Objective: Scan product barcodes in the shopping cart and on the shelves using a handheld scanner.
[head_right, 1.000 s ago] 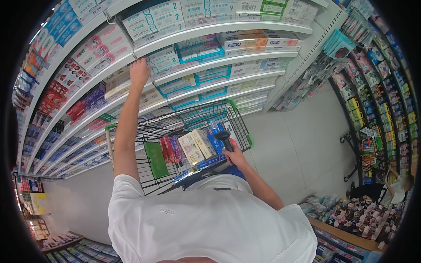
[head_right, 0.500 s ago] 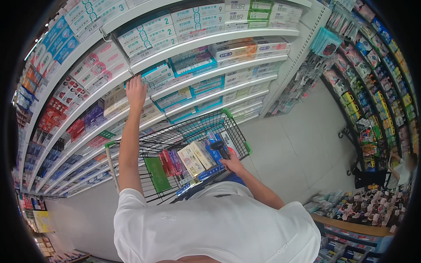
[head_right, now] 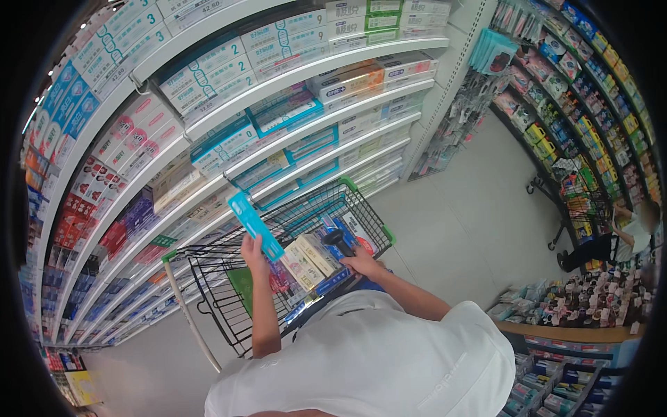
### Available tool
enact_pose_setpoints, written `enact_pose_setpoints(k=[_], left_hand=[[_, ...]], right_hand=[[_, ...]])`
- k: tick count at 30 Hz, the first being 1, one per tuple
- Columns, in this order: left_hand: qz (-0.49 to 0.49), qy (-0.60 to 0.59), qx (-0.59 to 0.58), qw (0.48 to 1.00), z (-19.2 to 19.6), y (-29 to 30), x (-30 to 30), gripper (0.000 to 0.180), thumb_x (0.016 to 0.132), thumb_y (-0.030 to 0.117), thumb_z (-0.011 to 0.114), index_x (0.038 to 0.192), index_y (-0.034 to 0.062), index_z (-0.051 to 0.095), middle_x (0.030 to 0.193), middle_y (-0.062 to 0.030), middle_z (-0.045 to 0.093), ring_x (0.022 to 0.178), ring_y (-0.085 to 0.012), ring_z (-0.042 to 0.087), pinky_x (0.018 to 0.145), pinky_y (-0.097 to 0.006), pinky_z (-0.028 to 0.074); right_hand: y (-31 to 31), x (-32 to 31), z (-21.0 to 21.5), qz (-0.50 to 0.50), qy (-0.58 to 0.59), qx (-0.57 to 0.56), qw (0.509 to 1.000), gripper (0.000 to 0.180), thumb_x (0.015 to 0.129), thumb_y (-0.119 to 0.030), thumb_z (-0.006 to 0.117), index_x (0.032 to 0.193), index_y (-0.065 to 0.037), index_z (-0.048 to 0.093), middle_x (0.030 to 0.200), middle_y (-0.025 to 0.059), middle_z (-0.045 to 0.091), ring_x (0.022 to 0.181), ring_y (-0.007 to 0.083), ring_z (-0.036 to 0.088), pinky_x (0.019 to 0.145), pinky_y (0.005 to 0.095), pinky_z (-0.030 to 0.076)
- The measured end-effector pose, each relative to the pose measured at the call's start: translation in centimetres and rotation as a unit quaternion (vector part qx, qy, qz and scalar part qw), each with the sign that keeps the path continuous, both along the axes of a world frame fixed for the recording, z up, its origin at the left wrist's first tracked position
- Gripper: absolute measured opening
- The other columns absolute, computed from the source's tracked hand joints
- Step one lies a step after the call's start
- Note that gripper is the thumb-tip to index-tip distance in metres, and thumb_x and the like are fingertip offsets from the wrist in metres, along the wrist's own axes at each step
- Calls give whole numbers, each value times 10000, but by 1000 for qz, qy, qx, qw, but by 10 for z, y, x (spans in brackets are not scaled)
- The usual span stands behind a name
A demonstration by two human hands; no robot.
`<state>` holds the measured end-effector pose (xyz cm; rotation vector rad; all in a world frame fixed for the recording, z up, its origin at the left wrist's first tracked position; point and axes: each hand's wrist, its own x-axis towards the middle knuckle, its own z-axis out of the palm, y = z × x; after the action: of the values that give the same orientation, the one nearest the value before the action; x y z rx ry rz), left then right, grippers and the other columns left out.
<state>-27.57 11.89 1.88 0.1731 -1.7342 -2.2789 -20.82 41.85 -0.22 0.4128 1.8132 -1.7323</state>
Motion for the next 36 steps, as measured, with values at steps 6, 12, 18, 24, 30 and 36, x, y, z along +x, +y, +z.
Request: enact_pose_setpoints(k=[6,12,18,24,30,36], left_hand=[[-30,-172,217,960,-79,19,93,322,874,78,610,1166,-32,533,1091,-117,636,1002,-224,612,871,-368,490],[-70,-202,297,931,-74,3,114,486,810,17,596,1278,-16,468,1203,-138,589,1097,-265,586,950,-390,470],[-78,-164,293,939,-63,-2,104,544,762,45,584,1286,-17,454,1220,-146,583,1106,-280,580,977,-419,448],[-88,-162,342,922,-75,5,106,570,741,70,556,1297,-10,459,1225,-139,586,1120,-280,573,984,-415,443],[-155,-136,353,913,-68,10,111,740,695,162,573,1386,-5,371,1304,-176,533,1189,-319,535,1022,-472,417],[-145,-119,371,910,-63,14,112,772,676,169,605,1388,-5,363,1295,-168,528,1179,-321,536,1010,-472,428]], right_hand=[[-19,-18,10,41,29,16,999,305,819,-181,675,968,18,498,599,22,531,440,97,513,362,228,394],[-36,-22,23,62,52,-75,994,300,834,-134,658,1068,-22,509,627,19,555,500,98,545,388,233,413],[-45,-17,29,101,29,-128,986,281,864,-96,629,1099,-57,480,685,71,596,532,128,573,406,258,436],[-47,-10,39,87,48,-167,981,358,867,-86,617,1191,-62,467,725,92,610,537,131,577,415,252,436],[-47,-8,44,107,36,-235,965,431,887,-97,569,1285,-44,412,784,122,616,647,166,604,561,298,494],[-53,-4,52,139,65,-267,951,501,866,-106,575,1321,-36,378,823,156,622,697,209,614,657,322,507]])
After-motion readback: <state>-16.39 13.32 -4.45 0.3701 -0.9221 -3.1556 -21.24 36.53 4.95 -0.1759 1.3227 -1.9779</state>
